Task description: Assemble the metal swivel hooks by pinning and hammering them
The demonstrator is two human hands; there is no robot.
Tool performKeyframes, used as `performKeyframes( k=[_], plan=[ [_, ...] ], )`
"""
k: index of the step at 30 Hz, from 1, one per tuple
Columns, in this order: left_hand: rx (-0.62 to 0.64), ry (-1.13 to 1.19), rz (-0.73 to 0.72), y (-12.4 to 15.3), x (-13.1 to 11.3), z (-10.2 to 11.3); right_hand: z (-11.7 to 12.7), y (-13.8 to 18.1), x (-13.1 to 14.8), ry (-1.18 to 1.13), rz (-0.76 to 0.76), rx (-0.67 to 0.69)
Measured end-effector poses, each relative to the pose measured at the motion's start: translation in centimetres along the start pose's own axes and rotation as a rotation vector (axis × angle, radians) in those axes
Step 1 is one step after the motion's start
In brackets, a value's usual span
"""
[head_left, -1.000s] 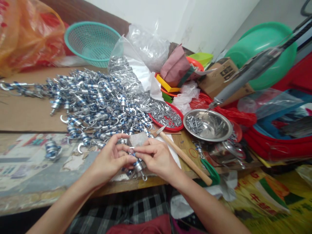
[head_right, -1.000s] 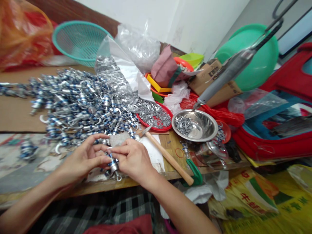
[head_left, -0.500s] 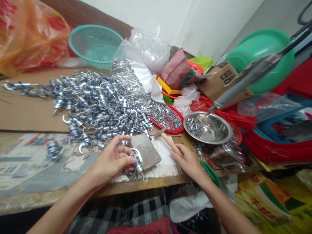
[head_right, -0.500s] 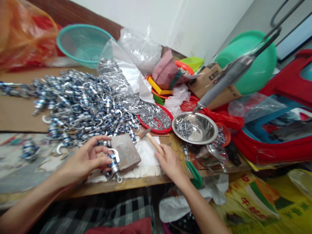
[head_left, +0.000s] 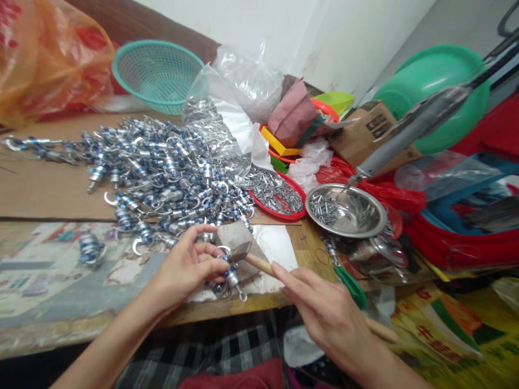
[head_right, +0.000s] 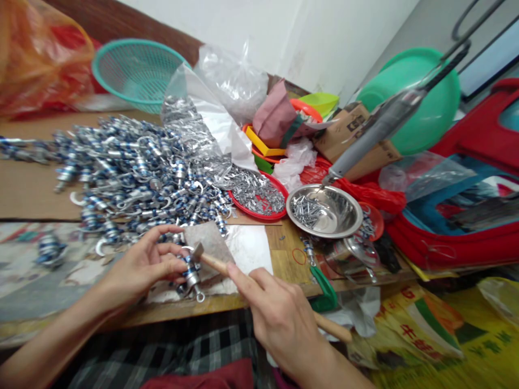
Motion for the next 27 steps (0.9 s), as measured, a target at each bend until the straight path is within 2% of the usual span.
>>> performKeyframes(
  k=[4, 7, 9, 12, 14, 16, 18, 23, 27],
  plan=[
    [-0.006, -0.004, -0.003, 0.1, 0.1, 0.1, -0.5, 0.3, -0.7, -0.115, -0.038, -0.042],
    [0.005, -0.081, 0.010, 0.1, 0.2, 0.2, -0.9, -0.6, -3.2, -0.223, -0.191, -0.090],
    [0.022, -0.230, -0.005, 0.2, -0.1, 0.2, -1.4, -1.8, -5.5, -0.262, -0.319, -0.122],
    [0.018, -0.481, -0.192, 0.3, -1.3, 0.4, -2.9, -4.4, -8.1, -0.288, -0.394, -0.004],
    [0.000, -0.584, -0.357, 0.6, -2.2, 0.5, -3.2, -6.6, -9.0, -0.183, -0.357, 0.043],
    [-0.008, -0.659, -0.467, 0.8, -2.6, 0.4, -2.8, -9.1, -10.0, -0.001, -0.340, -0.013],
    [-0.003, -0.706, -0.520, 1.0, -2.7, 0.3, -2.2, -11.6, -11.4, 0.128, -0.379, -0.079],
    [0.008, -0.689, -0.519, 1.2, -2.7, -0.2, -2.8, -16.2, -14.6, 0.170, -0.467, -0.046],
    [0.006, -0.676, -0.490, 1.2, -2.8, -0.2, -2.3, -16.5, -15.4, 0.104, -0.477, -0.086]
  ],
)
Point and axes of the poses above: each hand's wrist, its own y-axis away from the middle knuckle, its own z-axis out of the back of the hand, x = y × z, the point moved 6 cm from there along -y, towards the middle knuckle, and after that the axes turned 7 degrees about -z, right-handed, at the moved point
